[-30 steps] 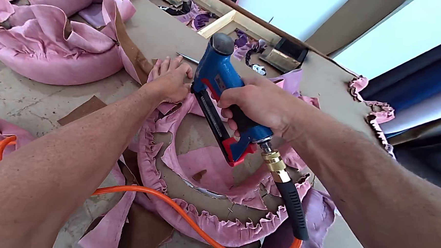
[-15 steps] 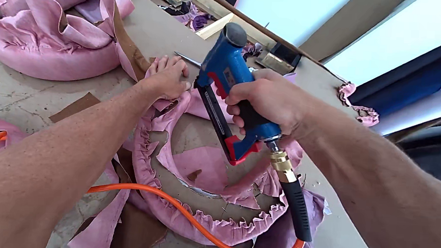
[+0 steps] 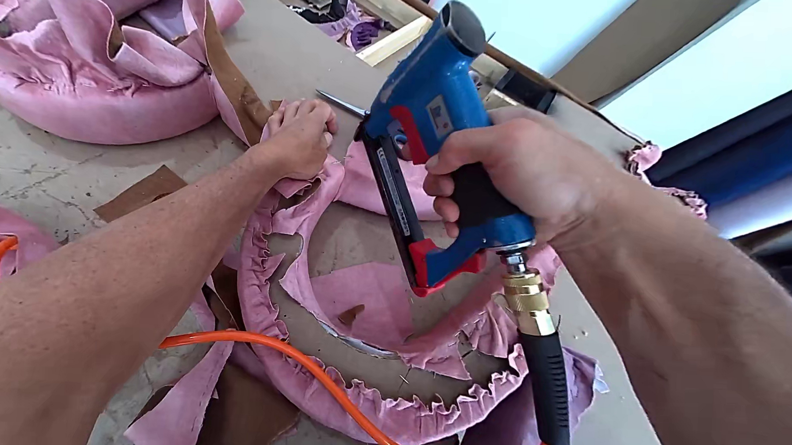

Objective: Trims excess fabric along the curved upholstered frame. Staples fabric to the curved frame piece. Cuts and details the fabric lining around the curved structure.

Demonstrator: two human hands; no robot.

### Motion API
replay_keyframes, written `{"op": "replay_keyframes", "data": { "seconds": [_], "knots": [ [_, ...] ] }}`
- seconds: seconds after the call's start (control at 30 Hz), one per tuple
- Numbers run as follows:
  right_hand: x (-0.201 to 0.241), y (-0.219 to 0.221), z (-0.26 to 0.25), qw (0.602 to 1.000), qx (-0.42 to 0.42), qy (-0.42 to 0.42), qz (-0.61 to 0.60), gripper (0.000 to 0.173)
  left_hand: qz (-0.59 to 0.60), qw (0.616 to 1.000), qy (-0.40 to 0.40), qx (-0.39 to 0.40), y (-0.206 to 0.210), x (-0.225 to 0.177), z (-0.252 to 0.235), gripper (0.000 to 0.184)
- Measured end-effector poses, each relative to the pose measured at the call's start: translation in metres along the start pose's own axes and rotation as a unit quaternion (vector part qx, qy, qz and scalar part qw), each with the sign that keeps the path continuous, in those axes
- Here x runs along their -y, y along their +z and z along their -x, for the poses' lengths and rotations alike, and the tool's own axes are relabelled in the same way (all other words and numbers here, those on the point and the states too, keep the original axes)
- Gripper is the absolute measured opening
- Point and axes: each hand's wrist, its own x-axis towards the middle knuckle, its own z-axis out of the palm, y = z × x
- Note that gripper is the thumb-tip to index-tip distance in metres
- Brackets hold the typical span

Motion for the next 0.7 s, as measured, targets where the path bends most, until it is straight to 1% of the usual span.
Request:
{"op": "replay_keyframes", "data": {
  "seconds": [0.07, 0.13, 0.17, 0.23, 0.3, 0.4, 0.47, 0.5, 0.53, 0.6, 0.67, 0.7],
  "knots": [
    [-0.001, 0.007, -0.002, 1.000, 0.016, -0.002, -0.005, 0.010, -0.004, 1.000, 0.004, -0.010, 0.000, -0.001, 0.001, 0.030],
    [-0.006, 0.021, -0.011, 0.998, 0.049, 0.026, 0.020, 0.007, -0.011, 1.000, 0.005, -0.013, -0.002, 0.001, 0.002, 0.032],
    [-0.007, 0.027, -0.015, 0.996, 0.057, 0.045, 0.044, 0.008, -0.011, 1.000, 0.011, -0.019, -0.002, 0.003, 0.002, 0.035],
    [-0.003, 0.027, -0.014, 0.995, 0.048, 0.052, 0.066, 0.010, 0.007, 0.999, 0.022, -0.033, 0.000, 0.008, 0.001, 0.034],
    [0.002, 0.014, 0.000, 0.999, 0.010, 0.018, 0.045, 0.010, 0.025, 0.998, 0.025, -0.045, 0.000, 0.012, 0.001, 0.034],
    [0.005, -0.023, 0.038, 0.997, -0.052, -0.054, -0.027, 0.010, 0.021, 0.999, 0.007, -0.048, -0.001, 0.013, 0.001, 0.036],
    [-0.003, -0.052, 0.071, 0.990, -0.078, -0.091, -0.073, 0.012, 0.011, 0.998, -0.011, -0.053, -0.004, 0.006, 0.000, 0.035],
    [-0.011, -0.063, 0.088, 0.986, -0.089, -0.111, -0.089, 0.014, 0.003, 0.997, -0.022, -0.068, -0.005, 0.001, 0.001, 0.033],
    [-0.023, -0.073, 0.104, 0.982, -0.094, -0.129, -0.104, 0.018, -0.012, 0.995, -0.026, -0.100, -0.006, -0.004, 0.005, 0.031],
    [-0.048, -0.087, 0.130, 0.976, -0.094, -0.149, -0.129, 0.022, -0.058, 0.983, -0.016, -0.172, -0.013, -0.021, 0.025, 0.030],
    [-0.072, -0.093, 0.145, 0.972, -0.102, -0.152, -0.148, 0.016, -0.092, 0.971, 0.015, -0.220, -0.023, -0.040, 0.060, 0.032],
    [-0.082, -0.093, 0.150, 0.971, -0.105, -0.147, -0.157, 0.014, -0.104, 0.968, 0.019, -0.228, -0.025, -0.049, 0.083, 0.034]
  ]
}}
